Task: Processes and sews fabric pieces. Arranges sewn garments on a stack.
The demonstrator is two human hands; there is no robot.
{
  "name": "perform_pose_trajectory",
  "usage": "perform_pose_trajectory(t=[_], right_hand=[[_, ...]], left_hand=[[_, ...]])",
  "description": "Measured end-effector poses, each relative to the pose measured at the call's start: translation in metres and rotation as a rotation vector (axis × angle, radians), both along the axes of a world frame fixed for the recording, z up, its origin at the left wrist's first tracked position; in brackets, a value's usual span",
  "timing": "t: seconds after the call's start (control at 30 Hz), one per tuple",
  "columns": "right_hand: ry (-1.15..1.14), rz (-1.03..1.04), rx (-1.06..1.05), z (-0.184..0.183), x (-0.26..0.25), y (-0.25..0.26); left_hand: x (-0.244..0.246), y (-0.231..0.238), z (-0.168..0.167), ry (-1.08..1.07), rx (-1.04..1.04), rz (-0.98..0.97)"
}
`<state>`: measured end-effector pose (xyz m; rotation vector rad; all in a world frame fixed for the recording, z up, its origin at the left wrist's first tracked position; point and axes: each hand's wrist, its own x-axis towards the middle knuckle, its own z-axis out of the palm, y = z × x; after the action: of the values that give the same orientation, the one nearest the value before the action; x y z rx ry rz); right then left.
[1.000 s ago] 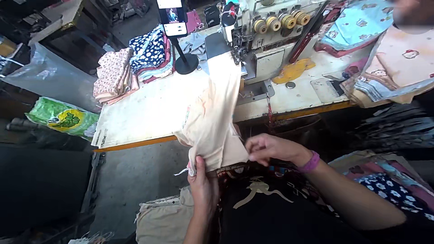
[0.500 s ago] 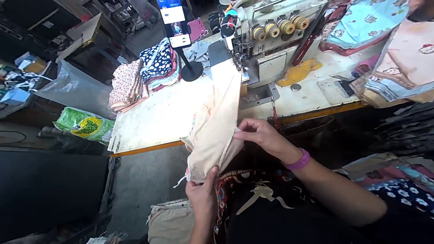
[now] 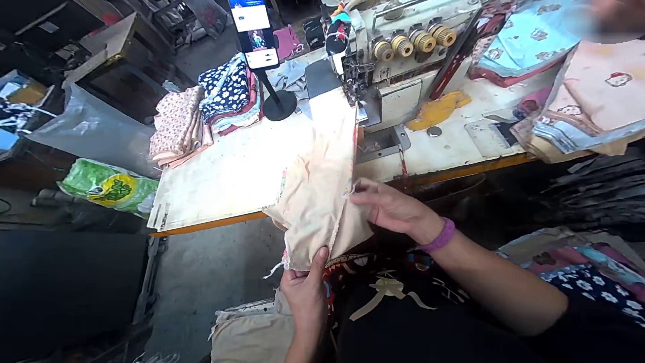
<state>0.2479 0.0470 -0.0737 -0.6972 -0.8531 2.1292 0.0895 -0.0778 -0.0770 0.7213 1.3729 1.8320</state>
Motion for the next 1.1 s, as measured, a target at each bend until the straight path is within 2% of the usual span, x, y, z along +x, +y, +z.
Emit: perform_pose_trajectory(t=[0.07, 0.2, 0.23, 0.33, 0.4, 0.5, 0.67, 0.77, 0.83, 0.97, 1.1], right_hand=[[-0.1, -0.016, 0.084, 0.001, -0.003, 0.002], [-0.085, 0.032, 0.166, -0.005, 0.004, 0.004], [-0.145, 0.036, 0.201, -0.006, 0.006, 0.0], [-0.46, -0.186, 0.479, -0.019, 0.013, -0.015], [-0.568, -0.308, 0.592, -0.027, 0.02, -0.018], [-0.688, -0.315, 0.681, -0.019, 0.024, -0.017], [-0.53, -0.204, 0.491, -0.004, 0.001, 0.001], [-0.488, -0.288, 0.589, -0.009, -0.009, 0.005], [-0.477, -0.312, 0.547, -0.01, -0.006, 0.009], [-0.458, -0.194, 0.528, -0.006, -0.007, 0.003], [-0.532, -0.357, 0.625, -0.014, -0.005, 0.009]], left_hand=[[-0.002, -0.002, -0.001, 0.013, 0.019, 0.01], [-0.001, -0.003, -0.003, 0.013, 0.013, 0.047], [-0.001, -0.002, -0.003, 0.015, 0.017, 0.057], [-0.003, 0.003, -0.001, 0.029, 0.029, 0.087], [-0.001, 0.002, -0.001, 0.028, 0.023, 0.074], [0.001, 0.0, -0.002, 0.03, 0.025, 0.017], [0.0, -0.004, 0.0, 0.019, 0.038, -0.009], [-0.002, -0.008, -0.001, 0.033, 0.034, -0.018], [-0.003, -0.01, -0.002, 0.032, 0.036, -0.009], [0.002, -0.008, 0.001, 0.022, 0.018, -0.059], [-0.005, -0.014, 0.001, 0.061, -0.006, -0.124]])
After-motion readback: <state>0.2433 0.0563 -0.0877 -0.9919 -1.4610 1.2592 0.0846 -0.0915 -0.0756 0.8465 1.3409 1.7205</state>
